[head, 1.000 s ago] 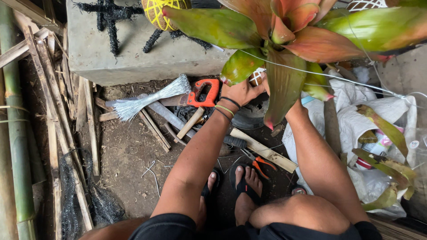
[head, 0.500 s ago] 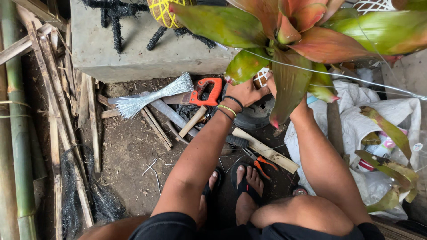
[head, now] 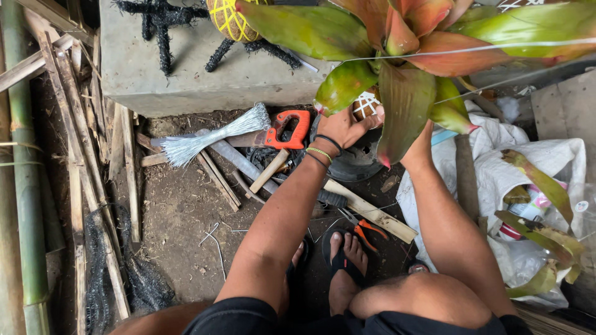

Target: The person secures a small bromeliad plant to a decorative frame using thin wire, threading the wire through the frame and around the plant's base, then twisting and cutting the wire with pliers.

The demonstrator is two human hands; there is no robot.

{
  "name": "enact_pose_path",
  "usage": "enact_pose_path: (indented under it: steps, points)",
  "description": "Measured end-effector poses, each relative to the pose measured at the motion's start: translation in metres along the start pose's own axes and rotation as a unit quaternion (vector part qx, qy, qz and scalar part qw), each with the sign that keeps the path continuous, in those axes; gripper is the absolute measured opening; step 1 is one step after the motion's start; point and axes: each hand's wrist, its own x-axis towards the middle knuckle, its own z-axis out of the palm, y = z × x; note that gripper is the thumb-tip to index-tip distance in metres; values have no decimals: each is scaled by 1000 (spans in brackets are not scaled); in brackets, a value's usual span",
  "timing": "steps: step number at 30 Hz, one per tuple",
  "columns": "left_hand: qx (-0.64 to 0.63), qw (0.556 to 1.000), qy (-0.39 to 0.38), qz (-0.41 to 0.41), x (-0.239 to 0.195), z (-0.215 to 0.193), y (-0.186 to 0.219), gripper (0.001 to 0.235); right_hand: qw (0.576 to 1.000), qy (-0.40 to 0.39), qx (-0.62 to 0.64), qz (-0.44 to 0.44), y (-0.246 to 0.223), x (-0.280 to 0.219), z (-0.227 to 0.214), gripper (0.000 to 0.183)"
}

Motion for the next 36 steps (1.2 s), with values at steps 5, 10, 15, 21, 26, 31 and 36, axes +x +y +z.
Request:
enact_pose_path:
  steps: [5,10,15,21,26,31,36]
  points:
    - [50,998,24,-26,-3,6,1,76,997,65,0,-41,14,-14,6,26]
    - [102,992,52,-48,-15,15,9,61,999,47,13,-3,25,-20,9,24]
    - [160,980,115,35,-20,37,4,57,987,78,-138,-19,4,-41,1,29]
    - [242,945,218,41,-30,52,25,64,994,49,79,56,13,-40,6,40]
    - [126,955,264,-49,-46,54,61,100,974,7,111,195,52,-29,14,29]
    - [135,960,220,-108,-52,47,60,103,976,-33,161,143,62,-20,12,37]
    - [100,972,205,-64,-55,23,32,89,954,-32,231,188,54,-21,16,31]
